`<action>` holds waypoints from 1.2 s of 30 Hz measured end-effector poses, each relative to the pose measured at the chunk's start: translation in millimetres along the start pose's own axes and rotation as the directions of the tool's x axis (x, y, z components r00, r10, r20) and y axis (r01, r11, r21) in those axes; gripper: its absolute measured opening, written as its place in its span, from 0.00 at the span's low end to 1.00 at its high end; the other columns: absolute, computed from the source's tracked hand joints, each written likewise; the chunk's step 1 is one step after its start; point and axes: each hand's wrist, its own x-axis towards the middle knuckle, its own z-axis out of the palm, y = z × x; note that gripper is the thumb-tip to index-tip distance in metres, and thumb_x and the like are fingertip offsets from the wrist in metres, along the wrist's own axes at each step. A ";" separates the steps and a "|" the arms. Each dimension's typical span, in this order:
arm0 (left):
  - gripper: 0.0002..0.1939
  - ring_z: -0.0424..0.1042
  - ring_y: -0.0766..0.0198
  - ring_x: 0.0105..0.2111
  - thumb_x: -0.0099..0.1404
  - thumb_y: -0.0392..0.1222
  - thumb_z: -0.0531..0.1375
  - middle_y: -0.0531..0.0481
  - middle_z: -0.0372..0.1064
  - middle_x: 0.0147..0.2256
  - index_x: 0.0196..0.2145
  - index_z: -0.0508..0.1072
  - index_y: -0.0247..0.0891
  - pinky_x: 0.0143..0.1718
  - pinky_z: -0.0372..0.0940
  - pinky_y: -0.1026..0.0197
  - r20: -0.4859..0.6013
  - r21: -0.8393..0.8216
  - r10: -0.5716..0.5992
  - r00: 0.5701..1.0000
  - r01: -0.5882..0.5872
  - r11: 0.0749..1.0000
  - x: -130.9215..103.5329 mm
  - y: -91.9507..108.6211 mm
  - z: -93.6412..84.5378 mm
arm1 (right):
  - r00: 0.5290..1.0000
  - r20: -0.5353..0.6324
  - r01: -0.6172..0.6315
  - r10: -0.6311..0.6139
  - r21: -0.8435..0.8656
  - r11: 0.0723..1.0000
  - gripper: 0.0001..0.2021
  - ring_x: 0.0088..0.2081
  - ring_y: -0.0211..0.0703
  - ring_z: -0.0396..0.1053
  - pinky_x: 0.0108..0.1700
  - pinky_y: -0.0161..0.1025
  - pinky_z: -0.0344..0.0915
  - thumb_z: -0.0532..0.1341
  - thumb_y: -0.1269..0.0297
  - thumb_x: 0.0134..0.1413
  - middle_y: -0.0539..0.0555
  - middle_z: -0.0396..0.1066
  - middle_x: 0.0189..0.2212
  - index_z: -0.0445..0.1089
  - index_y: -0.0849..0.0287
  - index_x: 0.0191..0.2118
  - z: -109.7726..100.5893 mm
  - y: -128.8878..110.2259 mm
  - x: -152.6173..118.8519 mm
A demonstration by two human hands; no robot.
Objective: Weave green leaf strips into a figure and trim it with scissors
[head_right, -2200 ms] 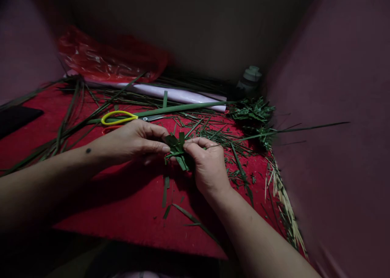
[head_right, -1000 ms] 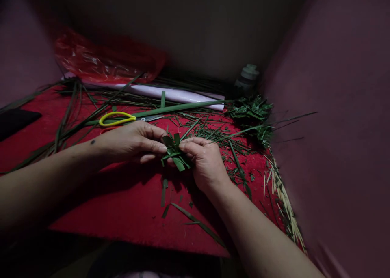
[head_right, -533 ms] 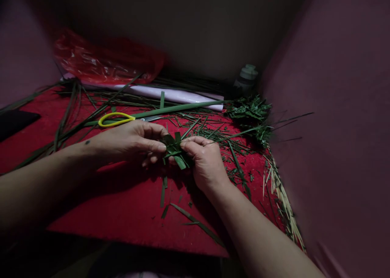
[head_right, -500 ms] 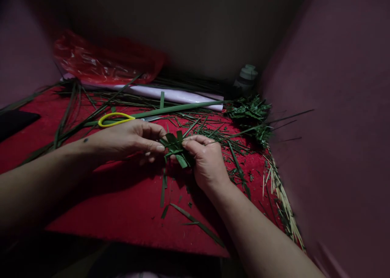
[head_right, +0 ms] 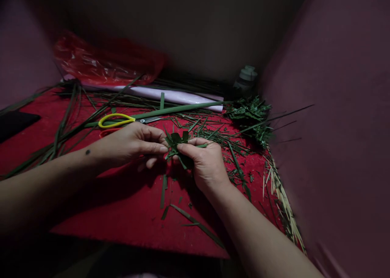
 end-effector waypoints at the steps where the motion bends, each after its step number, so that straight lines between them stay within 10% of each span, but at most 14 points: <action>1: 0.06 0.62 0.70 0.12 0.57 0.38 0.57 0.54 0.65 0.15 0.24 0.67 0.35 0.13 0.58 0.68 -0.010 -0.004 0.009 1.000 -0.009 1.000 0.0 -0.1 0.9 | 1.000 0.004 -0.006 0.006 -0.008 1.000 0.09 0.17 0.38 0.69 0.21 0.32 0.66 0.67 0.72 0.31 0.49 0.69 0.16 0.65 0.62 0.21 0.3 0.0 0.0; 10: 0.07 0.66 0.69 0.16 0.52 0.39 0.60 0.52 0.67 0.16 0.21 0.68 0.35 0.18 0.60 0.69 0.004 0.085 -0.005 1.000 0.005 0.996 -0.7 0.4 -26.8 | 0.996 -0.049 0.070 -0.069 0.012 0.997 0.08 0.19 0.36 0.69 0.23 0.32 0.67 0.67 0.71 0.34 0.47 0.68 0.17 0.66 0.63 0.22 -5.4 -3.2 5.0; 18: 0.05 0.68 0.66 0.17 0.53 0.37 0.58 0.53 0.67 0.15 0.22 0.68 0.35 0.18 0.62 0.67 -0.027 0.005 -0.042 0.999 0.042 0.999 -5.4 7.9 -6.5 | 0.999 0.012 0.039 -0.039 0.038 0.999 0.09 0.18 0.37 0.69 0.21 0.33 0.68 0.67 0.74 0.32 0.46 0.68 0.17 0.66 0.62 0.22 -0.5 0.2 0.3; 25: 0.06 0.66 0.69 0.19 0.52 0.38 0.60 0.51 0.68 0.18 0.20 0.70 0.33 0.23 0.61 0.68 0.032 0.229 0.024 0.999 -0.031 0.973 -5.2 3.7 -43.3 | 0.987 -0.075 0.151 -0.144 0.096 0.984 0.10 0.18 0.35 0.67 0.22 0.33 0.68 0.67 0.74 0.31 0.44 0.64 0.15 0.63 0.61 0.20 -6.6 -7.1 10.2; 36: 0.06 0.66 0.69 0.21 0.54 0.40 0.57 0.53 0.67 0.20 0.24 0.70 0.35 0.23 0.59 0.69 0.075 0.221 0.060 0.995 -0.075 0.972 -15.2 5.8 -26.9 | 0.998 0.014 0.054 -0.054 0.008 0.999 0.10 0.18 0.38 0.68 0.20 0.33 0.65 0.68 0.72 0.31 0.45 0.66 0.16 0.65 0.61 0.23 -5.5 -4.0 6.7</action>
